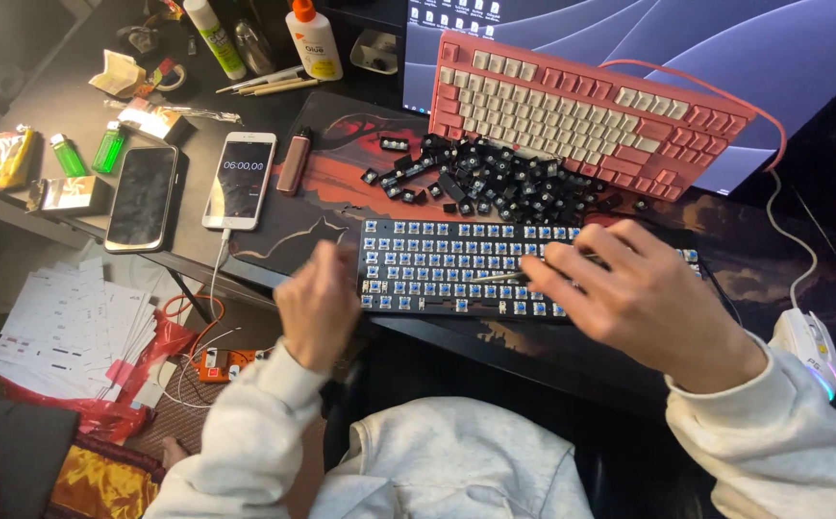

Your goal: Disassembling a mechanical keyboard by removing individual switches using a puller tool.

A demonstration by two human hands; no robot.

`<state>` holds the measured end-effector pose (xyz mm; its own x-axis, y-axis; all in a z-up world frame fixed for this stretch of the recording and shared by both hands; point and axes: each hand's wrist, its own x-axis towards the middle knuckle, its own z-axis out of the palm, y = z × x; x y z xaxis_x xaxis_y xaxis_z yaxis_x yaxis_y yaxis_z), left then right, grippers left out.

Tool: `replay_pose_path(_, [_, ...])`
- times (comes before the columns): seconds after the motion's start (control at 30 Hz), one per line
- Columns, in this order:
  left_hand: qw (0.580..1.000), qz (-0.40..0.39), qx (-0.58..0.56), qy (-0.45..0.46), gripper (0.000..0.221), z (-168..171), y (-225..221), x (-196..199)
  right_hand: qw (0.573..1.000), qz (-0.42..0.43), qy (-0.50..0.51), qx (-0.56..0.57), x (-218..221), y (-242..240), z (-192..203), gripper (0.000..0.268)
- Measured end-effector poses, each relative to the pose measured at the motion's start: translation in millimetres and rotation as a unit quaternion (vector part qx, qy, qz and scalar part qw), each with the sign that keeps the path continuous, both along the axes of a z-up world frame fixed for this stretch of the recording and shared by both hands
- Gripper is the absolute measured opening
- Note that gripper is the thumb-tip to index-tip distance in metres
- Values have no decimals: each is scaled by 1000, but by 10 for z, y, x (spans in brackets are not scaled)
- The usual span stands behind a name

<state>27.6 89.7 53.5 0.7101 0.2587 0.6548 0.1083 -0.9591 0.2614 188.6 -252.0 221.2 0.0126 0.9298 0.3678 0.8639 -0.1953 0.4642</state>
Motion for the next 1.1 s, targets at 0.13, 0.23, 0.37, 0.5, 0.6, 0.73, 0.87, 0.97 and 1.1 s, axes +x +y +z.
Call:
replay_pose_path(0.13, [993,79,14,89,27,-80,490,232,997,-48,53,23,48,-212,-160,27])
replay_pose_path(0.23, [987,88,5,138,26,-226,687,374,992,-71,96,47,163,-418,-408,33])
replay_pose_path(0.37, [984,100,24,146,26,-324,794,453,984,-109,129,65,314,-690,-734,26])
replay_pose_path(0.5, [983,87,28,160,21,-265,812,480,966,-149,180,110,444,-896,-1025,26])
replay_pose_path(0.6, [982,84,35,167,21,-238,825,477,949,-169,215,160,494,-987,-1176,30])
replay_pose_path(0.73, [983,63,-4,173,28,-106,837,398,928,-220,224,199,478,-1063,-1201,29])
replay_pose_path(0.87, [990,57,-45,117,18,47,682,262,896,-270,276,220,563,-1223,-1371,30])
replay_pose_path(0.97, [986,31,-132,101,23,197,442,152,869,-298,304,251,622,-1345,-1563,35])
replay_pose_path(1.1, [965,-31,-173,195,60,188,297,-4,840,-304,350,281,607,-1414,-1709,27])
